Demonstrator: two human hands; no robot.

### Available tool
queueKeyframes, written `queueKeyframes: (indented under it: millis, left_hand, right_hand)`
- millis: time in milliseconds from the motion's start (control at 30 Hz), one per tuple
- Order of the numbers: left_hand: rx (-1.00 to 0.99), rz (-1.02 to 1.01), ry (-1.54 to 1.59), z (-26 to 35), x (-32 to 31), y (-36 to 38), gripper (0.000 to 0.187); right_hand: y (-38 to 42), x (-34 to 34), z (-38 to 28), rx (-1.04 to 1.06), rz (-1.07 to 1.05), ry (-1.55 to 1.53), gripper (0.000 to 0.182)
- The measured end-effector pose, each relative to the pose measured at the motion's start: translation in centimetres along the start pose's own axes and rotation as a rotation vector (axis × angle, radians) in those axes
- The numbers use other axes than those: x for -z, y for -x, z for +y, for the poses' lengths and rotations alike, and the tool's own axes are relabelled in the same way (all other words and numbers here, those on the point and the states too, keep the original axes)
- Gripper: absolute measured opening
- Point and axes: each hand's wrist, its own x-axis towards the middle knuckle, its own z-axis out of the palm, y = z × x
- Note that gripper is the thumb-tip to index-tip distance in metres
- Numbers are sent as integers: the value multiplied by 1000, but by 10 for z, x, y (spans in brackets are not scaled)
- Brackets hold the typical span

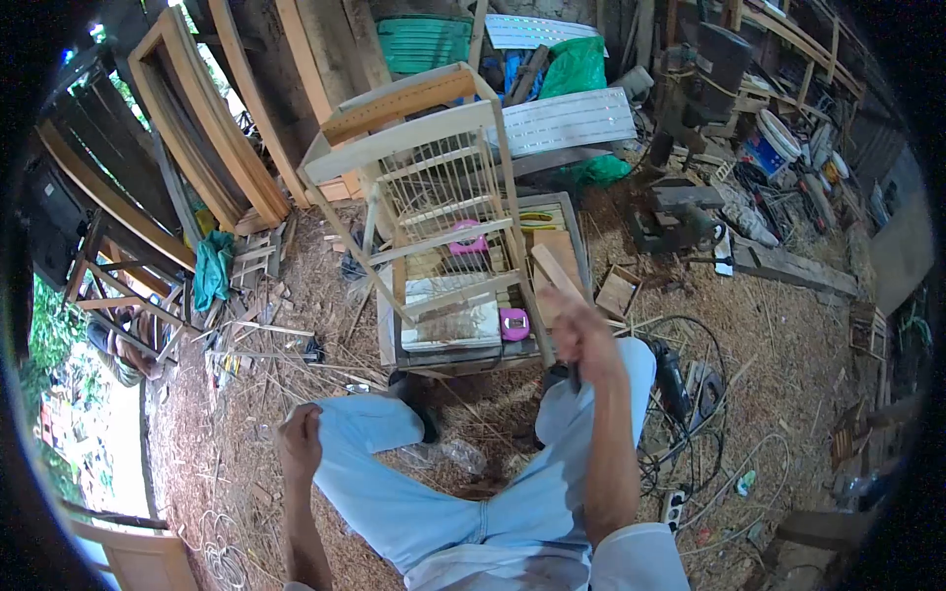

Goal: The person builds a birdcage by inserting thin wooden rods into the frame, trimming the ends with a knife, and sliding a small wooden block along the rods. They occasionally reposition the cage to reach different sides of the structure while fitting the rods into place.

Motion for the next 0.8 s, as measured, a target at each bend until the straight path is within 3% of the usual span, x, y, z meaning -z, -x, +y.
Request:
queueKeyframes:
  millis: [100,167,467,533,600,800]
  left_hand:
    - [-124,-128,223,23,-36,7,10]
    - [-242,-148,270,56,-52,9,11]
    - [-423,-152,195,64,-43,9,13]
    - [-461,-131,176,60,-44,9,13]
    - [-372,-63,169,40,-43,11,12]
    - [-191,-108,154,10,-21,14,8]
  right_hand:
    - [13,-70,29,-263,-358,197,37]
    - [15,-101,66,-179,-575,101,35]
    - [6,-75,49,-191,-371,160,32]
    - [4,-73,46,-198,-222,190,29]
    - [-7,-43,42,-91,42,77,26]
    - [-8,1,5,89,161,-141,23]
